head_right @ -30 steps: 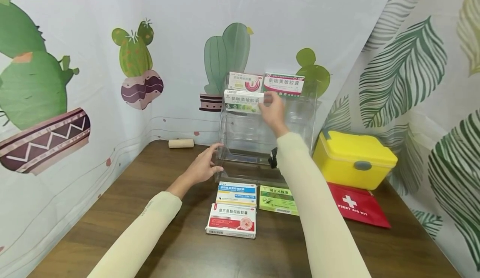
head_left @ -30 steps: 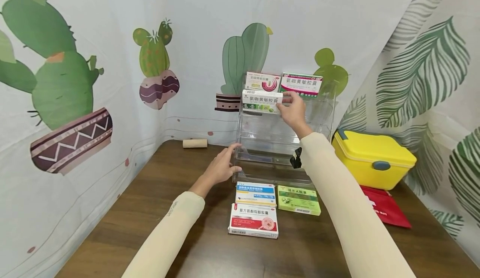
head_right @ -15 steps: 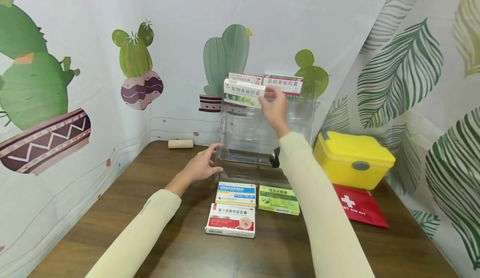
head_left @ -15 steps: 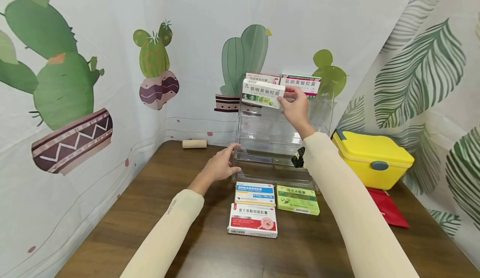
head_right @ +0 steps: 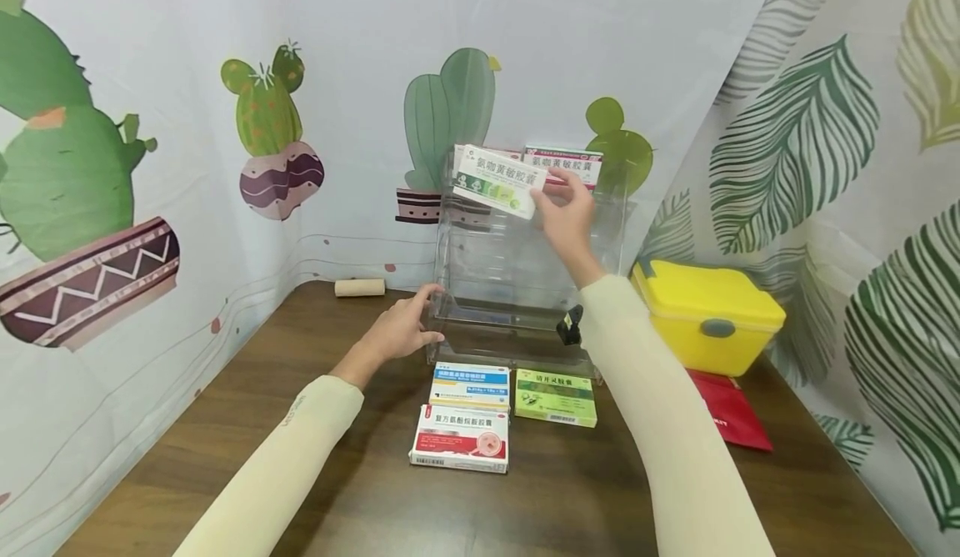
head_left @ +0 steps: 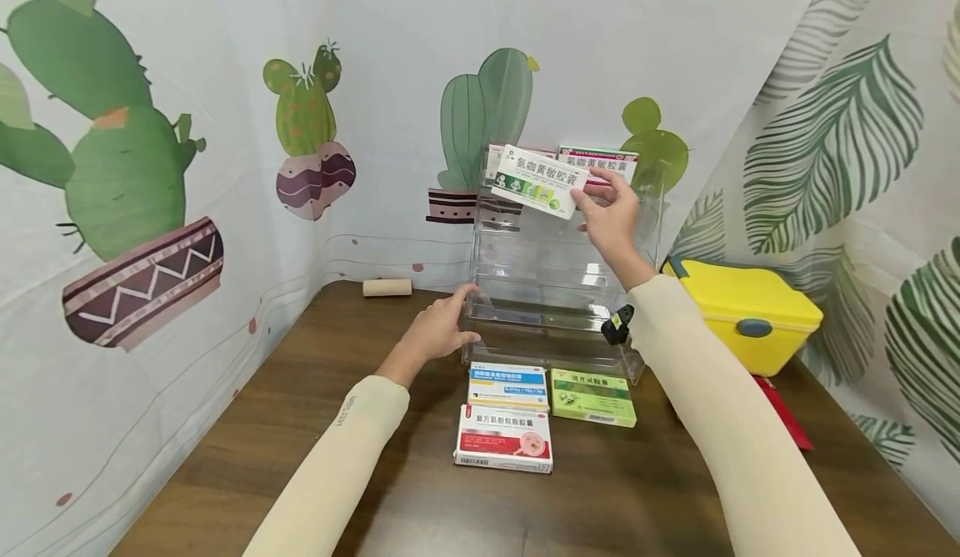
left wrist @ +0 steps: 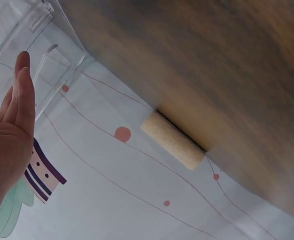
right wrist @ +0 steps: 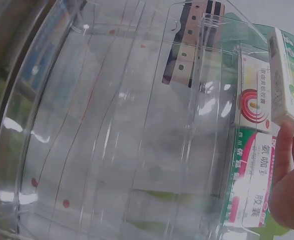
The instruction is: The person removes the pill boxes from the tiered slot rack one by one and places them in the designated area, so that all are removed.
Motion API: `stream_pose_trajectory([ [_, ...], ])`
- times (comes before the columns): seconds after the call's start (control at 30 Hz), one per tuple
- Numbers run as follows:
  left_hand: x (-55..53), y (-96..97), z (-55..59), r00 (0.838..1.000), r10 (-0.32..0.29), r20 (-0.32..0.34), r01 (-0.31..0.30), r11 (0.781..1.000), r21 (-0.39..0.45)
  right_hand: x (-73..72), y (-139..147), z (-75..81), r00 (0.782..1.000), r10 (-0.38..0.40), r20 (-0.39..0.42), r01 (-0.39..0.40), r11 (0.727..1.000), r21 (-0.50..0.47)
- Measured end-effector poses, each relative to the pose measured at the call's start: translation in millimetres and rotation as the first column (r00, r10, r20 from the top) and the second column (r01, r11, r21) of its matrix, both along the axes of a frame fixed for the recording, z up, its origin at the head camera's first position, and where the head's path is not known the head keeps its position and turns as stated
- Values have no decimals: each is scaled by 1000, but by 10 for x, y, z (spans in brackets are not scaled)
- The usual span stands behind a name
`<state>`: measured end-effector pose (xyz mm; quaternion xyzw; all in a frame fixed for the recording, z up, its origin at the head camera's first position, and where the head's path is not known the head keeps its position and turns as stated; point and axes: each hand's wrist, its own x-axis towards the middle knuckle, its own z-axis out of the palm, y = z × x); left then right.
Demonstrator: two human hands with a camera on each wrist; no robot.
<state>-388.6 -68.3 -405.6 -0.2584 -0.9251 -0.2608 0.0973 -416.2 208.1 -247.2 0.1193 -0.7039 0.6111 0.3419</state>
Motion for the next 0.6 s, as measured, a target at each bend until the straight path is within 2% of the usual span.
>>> stream_pose_trajectory([
  [0.1,-1,-5,0,1000,8,-9,-8,1000,5,74,54,-24,1000,13,-16,-13,1000,-7],
  [0.27,3,-8,-8,1000,-5,-4,5,1000,22,228,159,-120,1000,24,-17,-23,998,51],
  [0.47,14,-10,6,1000,3,10,-3,1000,19,574,172,-162,996,87,2,-87,994,73],
  [0.6,19,-7,6,1000,3,9,-3,1000,17,799,164,-176,995,104,3,-104,991,89],
])
